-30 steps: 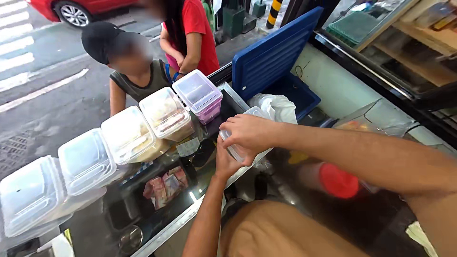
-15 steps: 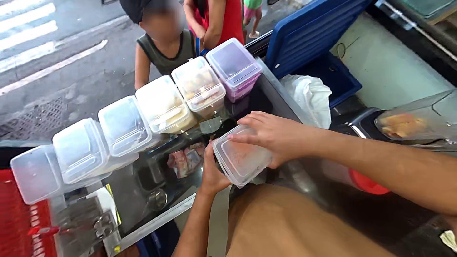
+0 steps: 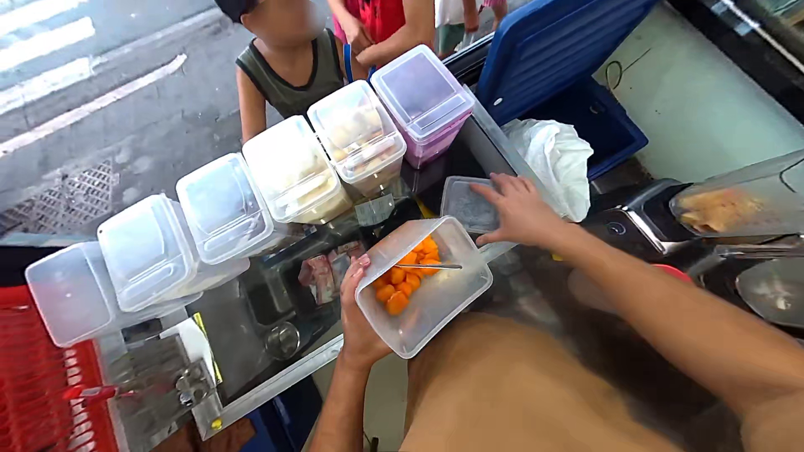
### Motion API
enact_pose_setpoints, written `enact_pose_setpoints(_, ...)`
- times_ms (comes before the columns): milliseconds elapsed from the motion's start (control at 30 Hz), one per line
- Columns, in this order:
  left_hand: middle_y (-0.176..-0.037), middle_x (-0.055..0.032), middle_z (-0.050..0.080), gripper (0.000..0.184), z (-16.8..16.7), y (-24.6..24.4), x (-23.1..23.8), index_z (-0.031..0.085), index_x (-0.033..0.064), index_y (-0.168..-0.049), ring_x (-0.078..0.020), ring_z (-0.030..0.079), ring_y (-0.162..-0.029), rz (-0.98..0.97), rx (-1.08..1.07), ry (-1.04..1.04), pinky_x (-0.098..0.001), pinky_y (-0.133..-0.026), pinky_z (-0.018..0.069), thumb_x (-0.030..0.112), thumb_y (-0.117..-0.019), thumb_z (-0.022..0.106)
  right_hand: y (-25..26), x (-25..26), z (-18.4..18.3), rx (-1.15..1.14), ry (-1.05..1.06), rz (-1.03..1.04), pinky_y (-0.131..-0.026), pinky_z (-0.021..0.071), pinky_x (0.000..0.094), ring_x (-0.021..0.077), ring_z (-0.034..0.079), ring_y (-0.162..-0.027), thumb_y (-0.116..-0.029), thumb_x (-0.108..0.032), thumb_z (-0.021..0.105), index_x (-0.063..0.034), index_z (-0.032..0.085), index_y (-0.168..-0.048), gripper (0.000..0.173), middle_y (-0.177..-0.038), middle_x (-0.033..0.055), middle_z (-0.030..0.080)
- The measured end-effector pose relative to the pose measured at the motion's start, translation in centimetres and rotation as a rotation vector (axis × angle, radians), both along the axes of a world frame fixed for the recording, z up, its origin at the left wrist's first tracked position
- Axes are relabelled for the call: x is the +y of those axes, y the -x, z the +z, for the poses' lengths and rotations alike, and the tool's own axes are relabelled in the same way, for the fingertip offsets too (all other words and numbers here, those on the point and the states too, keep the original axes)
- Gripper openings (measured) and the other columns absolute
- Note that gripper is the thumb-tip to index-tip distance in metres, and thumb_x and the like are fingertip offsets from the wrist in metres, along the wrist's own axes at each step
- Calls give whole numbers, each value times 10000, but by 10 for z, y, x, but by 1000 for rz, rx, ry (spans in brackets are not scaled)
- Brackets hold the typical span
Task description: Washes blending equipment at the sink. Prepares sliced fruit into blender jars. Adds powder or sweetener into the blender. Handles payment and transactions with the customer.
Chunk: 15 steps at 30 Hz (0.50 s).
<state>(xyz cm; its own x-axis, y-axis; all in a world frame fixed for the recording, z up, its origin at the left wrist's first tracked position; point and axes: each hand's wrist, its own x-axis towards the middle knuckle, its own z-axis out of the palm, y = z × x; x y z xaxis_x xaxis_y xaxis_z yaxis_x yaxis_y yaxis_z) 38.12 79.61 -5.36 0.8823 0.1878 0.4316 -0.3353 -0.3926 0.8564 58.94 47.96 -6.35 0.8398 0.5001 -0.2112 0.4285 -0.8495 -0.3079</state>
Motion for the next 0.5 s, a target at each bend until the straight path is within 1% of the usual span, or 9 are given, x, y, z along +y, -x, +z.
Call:
enact_pose_setpoints(33,-1490,-87,507,1052,4,-5,-3,367,238,-1513,-248,477,-1401,-6,-13,-40,-477,-1184,403,486,-657,927,6,-3,0,-38,-68,-15,-1185,186,736,509,307,-1480,-633,-680,873,-231,480,-1540,1086,-1575,293,383)
enact_pose_setpoints(67,-1491,-79,508,1045,9,-11,-7,364,256,-1515,-257,472,-1408,-13,-29,-79,-495,-1196,385,494,-663,921,14,-5,14,-84,-176,-68,-1184,230,708,479,331,-1476,-742,-651,818,-194,552,-1483,910,-1569,268,406)
enact_pose_setpoints(133,-1499,-56,502,1052,17,-22,-20,340,301,-1529,-265,459,-1419,-31,-52,-165,-541,-1214,343,500,-671,916,41,-5,71,-233,-441,-223,-1045,481,516,306,554,-1276,-960,-485,672,-122,700,-1262,473,-1374,153,589)
enact_pose_setpoints(167,-1496,-50,503,1064,22,-27,-28,323,315,-1536,-275,459,-1419,-48,-63,-217,-577,-1218,322,500,-672,915,59,-3,101,-306,-555,-225,-891,561,401,219,626,-1087,-1000,-361,644,-91,733,-1131,312,-1198,114,642)
enact_pose_setpoints(233,-1485,-46,519,1033,31,-42,-53,334,320,-1529,-300,461,-1420,-118,-103,-307,-629,-1213,296,510,-686,899,95,-3,139,-277,-574,-75,-730,598,310,129,678,-855,-1018,-253,609,-111,765,-1015,210,-969,47,699)
enact_pose_setpoints(300,-1486,-18,520,965,38,-63,-90,338,336,-1531,-281,447,-1431,-226,-166,-390,-613,-1221,273,544,-732,839,111,-11,153,-111,-279,24,-674,594,425,233,712,-828,-1021,-186,566,-98,734,-1056,193,-956,84,716)
enact_pose_setpoints(367,-1481,1,509,906,42,-81,-136,344,319,-1515,-242,417,-1449,-333,-242,-456,-572,-1240,223,578,-765,781,111,-34,153,64,-149,-111,-688,574,552,375,709,-873,-985,-58,586,9,699,-1066,154,-982,196,707)
enact_pose_setpoints(433,-1470,-5,503,895,46,-95,-185,337,293,-1504,-226,404,-1454,-421,-314,-495,-563,-1245,194,582,-774,765,115,-75,138,-48,-218,-294,-732,595,547,365,717,-918,-966,-65,623,0,714,-1136,203,-1030,188,723)
enact_pose_setpoints(500,-1455,-27,507,906,48,-103,-233,348,265,-1492,-242,415,-1440,-476,-357,-492,-569,-1239,201,579,-756,774,123,-123,128,-163,-261,-354,-701,599,527,344,719,-898,-954,-70,633,-17,730,-1060,153,-1002,165,727)
